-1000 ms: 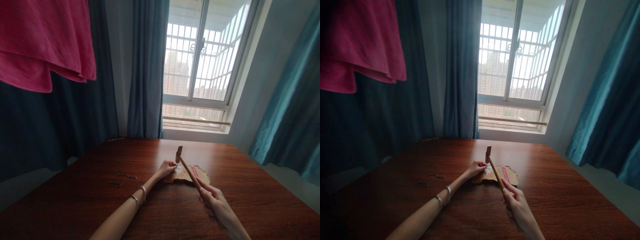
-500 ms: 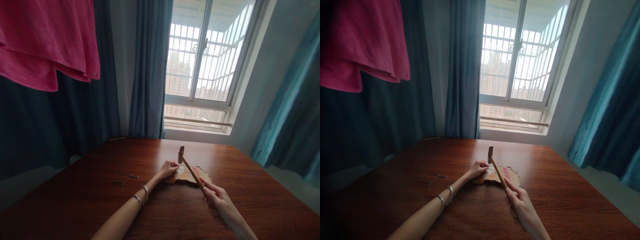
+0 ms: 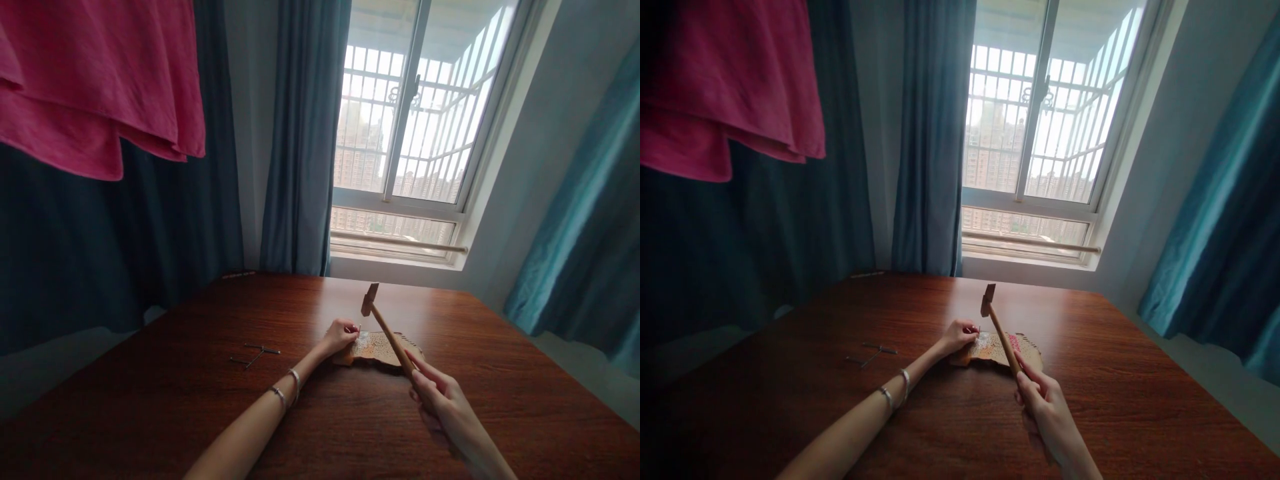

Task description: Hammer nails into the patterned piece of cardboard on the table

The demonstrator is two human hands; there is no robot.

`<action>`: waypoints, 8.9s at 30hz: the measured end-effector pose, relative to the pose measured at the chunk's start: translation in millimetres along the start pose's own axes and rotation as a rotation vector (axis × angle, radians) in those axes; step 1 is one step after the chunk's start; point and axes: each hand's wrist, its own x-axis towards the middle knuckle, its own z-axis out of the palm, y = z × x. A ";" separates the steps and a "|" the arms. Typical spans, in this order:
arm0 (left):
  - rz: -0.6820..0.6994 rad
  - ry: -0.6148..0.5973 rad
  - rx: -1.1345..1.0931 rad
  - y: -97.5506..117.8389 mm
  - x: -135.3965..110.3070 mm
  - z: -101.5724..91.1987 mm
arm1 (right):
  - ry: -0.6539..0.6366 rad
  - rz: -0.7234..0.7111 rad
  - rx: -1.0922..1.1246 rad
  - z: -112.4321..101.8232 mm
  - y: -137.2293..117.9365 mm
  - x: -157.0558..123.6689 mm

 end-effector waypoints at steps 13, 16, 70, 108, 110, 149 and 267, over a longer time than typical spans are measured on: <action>-0.031 -0.012 0.019 4.4 -1.5 -1.3 | 0.004 0.047 0.056 6.3 -4.0 -3.6; -0.051 -0.012 0.031 4.4 -1.5 -1.6 | 0.027 -0.010 0.056 8.2 -6.4 -5.6; -0.059 -0.043 0.020 4.7 -1.0 -1.7 | 0.032 0.063 0.051 5.2 2.8 -3.6; -0.061 -0.055 0.040 3.0 0.4 -1.6 | 0.046 -0.045 0.155 -3.3 -0.7 -0.2; -0.072 -0.045 0.021 1.1 1.1 -0.4 | 0.056 -0.063 0.193 -1.8 -4.1 4.4; -0.066 -0.041 0.080 5.5 -0.3 2.0 | 0.004 0.029 0.036 8.4 15.5 2.8; 0.015 -0.104 0.012 0.9 1.9 -11.1 | 0.011 -0.047 0.005 10.9 24.7 1.7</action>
